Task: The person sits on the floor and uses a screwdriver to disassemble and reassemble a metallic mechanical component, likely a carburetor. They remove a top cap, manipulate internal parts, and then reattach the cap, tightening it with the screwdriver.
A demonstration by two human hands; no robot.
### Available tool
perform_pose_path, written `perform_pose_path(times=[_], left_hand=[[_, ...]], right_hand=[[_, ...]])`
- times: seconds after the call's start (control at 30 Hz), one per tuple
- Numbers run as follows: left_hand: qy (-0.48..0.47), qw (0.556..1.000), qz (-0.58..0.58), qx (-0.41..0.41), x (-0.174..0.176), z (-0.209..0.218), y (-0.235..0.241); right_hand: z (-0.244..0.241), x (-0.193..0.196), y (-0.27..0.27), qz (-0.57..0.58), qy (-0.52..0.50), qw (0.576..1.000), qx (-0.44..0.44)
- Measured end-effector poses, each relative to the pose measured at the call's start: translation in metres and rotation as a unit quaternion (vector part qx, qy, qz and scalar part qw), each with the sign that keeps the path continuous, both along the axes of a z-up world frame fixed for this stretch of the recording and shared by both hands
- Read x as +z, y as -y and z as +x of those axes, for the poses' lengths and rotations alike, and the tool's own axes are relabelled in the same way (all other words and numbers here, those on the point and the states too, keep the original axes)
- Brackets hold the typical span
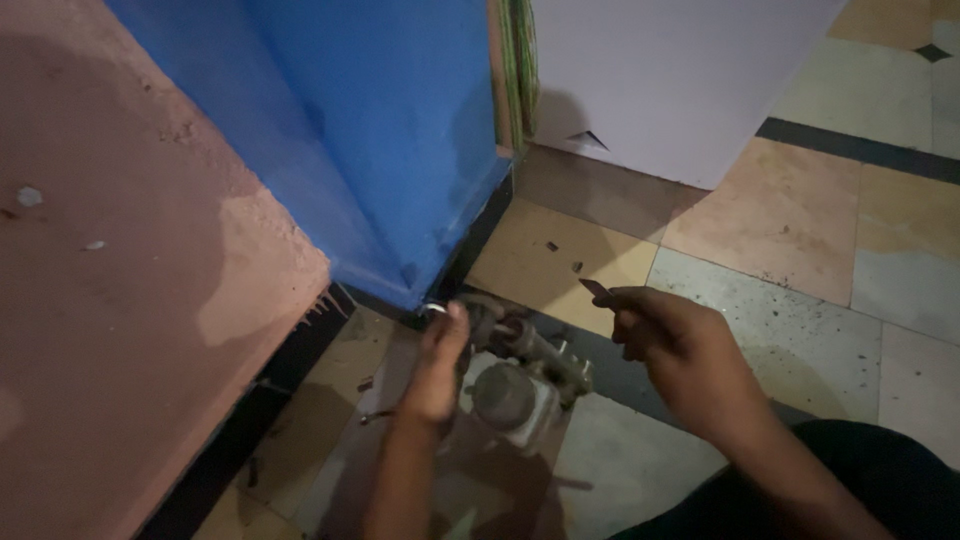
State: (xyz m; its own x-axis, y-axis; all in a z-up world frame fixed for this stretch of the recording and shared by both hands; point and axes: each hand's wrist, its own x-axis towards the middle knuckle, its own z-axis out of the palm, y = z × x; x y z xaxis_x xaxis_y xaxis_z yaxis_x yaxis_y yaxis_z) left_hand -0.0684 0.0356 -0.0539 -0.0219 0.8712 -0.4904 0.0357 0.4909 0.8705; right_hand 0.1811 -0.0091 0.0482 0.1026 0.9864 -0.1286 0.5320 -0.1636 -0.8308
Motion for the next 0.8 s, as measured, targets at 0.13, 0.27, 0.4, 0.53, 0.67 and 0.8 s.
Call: perform_pose_path(times=[0.13, 0.27, 0.4, 0.53, 0.67, 0.8], left_hand=[[0.206, 0.970, 0.128, -0.029, 0.000, -0.004, -0.001], [0.174, 0.975, 0.136, 0.013, -0.015, -0.007, -0.004], [0.018, 0.997, 0.029, 0.075, -0.051, -0.003, -0.013], [0.249, 0.943, 0.197, 0.103, -0.082, 0.011, -0.012], [0.302, 0.926, 0.107, 0.200, -0.081, 0.021, -0.010], [0.211, 0.932, -0.021, 0.295, -0.076, 0.017, -0.005]], right_hand=[[-0.002, 0.001, -0.001, 0.003, -0.005, 1.000, 0.006], [-0.004, -0.001, -0.001, -0.030, 0.011, 0.999, 0.002], [-0.008, -0.005, 0.000, 0.017, 0.009, 0.999, 0.036], [-0.010, -0.008, 0.000, 0.024, 0.029, 0.998, 0.054], [-0.008, -0.012, -0.002, 0.004, 0.042, 0.998, 0.042], [-0.005, -0.018, -0.006, -0.054, 0.067, 0.994, 0.064]])
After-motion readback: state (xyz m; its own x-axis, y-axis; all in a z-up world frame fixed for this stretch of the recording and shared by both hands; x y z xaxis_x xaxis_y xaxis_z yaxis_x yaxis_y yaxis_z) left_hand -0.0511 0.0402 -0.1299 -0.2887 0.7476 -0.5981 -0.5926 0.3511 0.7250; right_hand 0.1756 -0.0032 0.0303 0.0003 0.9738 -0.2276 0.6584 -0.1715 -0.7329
